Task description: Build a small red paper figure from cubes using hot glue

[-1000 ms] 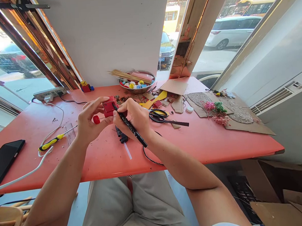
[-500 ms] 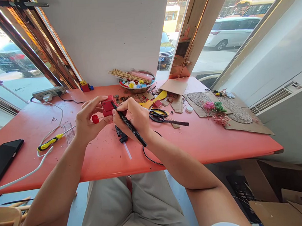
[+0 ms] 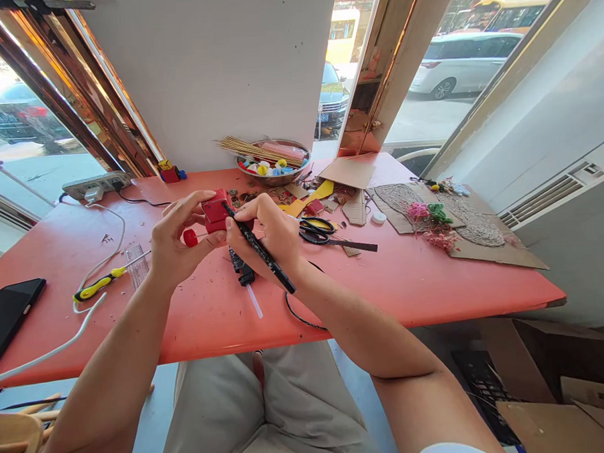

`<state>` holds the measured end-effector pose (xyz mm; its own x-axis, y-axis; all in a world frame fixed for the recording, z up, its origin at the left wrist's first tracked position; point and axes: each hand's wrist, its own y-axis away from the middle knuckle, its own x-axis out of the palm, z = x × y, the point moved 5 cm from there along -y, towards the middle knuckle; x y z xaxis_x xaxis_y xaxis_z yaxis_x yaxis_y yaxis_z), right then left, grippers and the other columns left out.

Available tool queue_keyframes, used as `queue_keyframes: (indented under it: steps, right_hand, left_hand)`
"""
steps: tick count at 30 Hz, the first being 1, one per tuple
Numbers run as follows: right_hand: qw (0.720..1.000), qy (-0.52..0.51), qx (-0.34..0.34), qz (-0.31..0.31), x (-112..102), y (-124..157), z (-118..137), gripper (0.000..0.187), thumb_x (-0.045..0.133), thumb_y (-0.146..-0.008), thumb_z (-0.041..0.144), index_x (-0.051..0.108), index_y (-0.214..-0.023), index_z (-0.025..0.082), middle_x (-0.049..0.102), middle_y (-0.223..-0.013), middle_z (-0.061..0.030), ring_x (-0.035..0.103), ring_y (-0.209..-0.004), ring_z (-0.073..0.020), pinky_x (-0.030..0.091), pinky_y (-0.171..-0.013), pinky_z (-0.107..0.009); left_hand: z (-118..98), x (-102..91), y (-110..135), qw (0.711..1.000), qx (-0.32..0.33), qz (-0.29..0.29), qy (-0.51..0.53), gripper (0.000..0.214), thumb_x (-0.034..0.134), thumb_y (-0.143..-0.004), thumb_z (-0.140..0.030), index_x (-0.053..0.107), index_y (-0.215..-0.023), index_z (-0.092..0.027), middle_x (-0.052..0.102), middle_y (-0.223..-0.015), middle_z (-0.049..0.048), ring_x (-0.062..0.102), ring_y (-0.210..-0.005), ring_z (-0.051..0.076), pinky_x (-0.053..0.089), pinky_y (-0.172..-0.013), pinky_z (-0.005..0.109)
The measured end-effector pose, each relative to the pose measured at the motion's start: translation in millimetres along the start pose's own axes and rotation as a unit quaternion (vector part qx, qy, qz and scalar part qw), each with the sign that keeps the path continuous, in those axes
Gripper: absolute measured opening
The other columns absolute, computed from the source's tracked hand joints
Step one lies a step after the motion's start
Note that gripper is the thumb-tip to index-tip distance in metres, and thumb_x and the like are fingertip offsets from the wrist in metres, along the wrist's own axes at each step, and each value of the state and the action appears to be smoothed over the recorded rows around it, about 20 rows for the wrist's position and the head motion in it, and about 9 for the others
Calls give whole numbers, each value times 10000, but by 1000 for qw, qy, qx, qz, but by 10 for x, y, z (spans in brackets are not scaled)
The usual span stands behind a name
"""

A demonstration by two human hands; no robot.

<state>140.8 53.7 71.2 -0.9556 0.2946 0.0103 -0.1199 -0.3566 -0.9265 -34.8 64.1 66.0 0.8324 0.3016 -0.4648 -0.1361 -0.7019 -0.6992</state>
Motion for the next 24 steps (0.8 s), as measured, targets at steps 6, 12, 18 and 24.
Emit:
queue_keyframes:
  steps: [6,12,18,24]
  right_hand:
    - [1000,-7,-29,-8,-1,-20,24,200,687,-919,175,531,-833,265,615,-743,49,681,-678,-125,599,-639,-248]
    - [1000,-16,-19,5,-1,-19,12,196,683,-914,201,519,-832,271,603,-722,51,661,-657,-134,579,-620,-265]
    - [997,-16,-65,28,15,-7,54,185,645,-928,215,501,-824,270,617,-704,51,621,-596,-125,541,-584,-272]
    - [993,-12,-112,32,31,-11,111,193,666,-945,164,520,-876,270,644,-726,47,658,-631,-129,555,-595,-270]
  left_hand:
    - [-3,-4,-2,1000,8,-5,-4,482,878,-832,-444,753,-1282,-326,817,-1178,37,772,-946,215,640,-910,392]
    - [-5,-4,-3,1000,15,-10,6,470,870,-835,-437,755,-1277,-325,827,-1146,33,773,-918,210,648,-895,393]
    - [-6,8,-11,1000,2,-7,9,469,870,-842,-432,755,-1281,-313,840,-1108,34,768,-885,201,650,-905,398]
    - [-22,21,-20,1000,-1,-15,27,489,862,-842,-538,770,-1254,-291,834,-1092,39,773,-895,202,644,-899,387]
